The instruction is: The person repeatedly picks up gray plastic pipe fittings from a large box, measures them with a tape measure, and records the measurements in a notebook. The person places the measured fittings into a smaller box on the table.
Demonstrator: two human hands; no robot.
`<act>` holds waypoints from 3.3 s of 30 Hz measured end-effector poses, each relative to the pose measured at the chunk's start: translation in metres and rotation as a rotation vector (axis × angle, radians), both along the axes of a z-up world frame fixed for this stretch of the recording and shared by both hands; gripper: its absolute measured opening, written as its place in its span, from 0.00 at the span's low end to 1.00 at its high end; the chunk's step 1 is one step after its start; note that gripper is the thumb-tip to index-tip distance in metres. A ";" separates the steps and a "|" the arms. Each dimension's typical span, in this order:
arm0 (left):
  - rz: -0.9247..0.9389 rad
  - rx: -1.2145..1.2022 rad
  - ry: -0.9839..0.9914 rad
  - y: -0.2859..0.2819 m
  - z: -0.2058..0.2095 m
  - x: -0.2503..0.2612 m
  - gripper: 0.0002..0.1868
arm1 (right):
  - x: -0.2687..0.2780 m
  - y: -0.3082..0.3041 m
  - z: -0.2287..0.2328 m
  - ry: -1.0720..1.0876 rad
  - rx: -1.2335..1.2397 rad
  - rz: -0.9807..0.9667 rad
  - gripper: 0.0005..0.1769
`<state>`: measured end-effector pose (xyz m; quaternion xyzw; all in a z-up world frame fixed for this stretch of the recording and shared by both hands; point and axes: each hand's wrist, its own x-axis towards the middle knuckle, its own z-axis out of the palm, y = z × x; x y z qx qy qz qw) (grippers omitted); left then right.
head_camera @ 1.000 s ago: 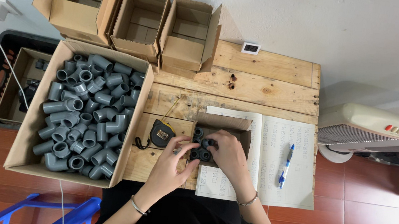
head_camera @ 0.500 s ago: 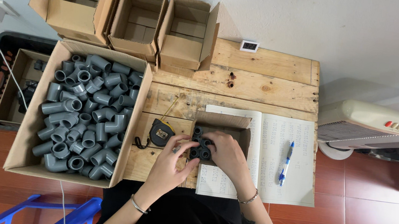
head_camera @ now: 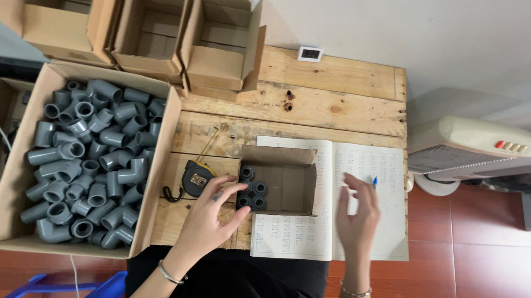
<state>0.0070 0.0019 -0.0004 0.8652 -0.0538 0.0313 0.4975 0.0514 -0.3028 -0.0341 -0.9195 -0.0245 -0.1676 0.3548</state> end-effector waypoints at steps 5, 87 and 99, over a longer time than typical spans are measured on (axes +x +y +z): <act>0.005 0.041 -0.078 -0.001 -0.011 0.002 0.22 | -0.016 -0.074 -0.034 0.076 -0.229 -0.286 0.12; -0.019 0.002 0.108 -0.008 -0.007 0.002 0.22 | -0.016 -0.138 -0.088 -0.053 -0.149 -0.146 0.35; -0.040 0.068 0.069 -0.005 -0.009 0.002 0.23 | -0.016 -0.136 -0.085 -0.114 -0.091 -0.140 0.22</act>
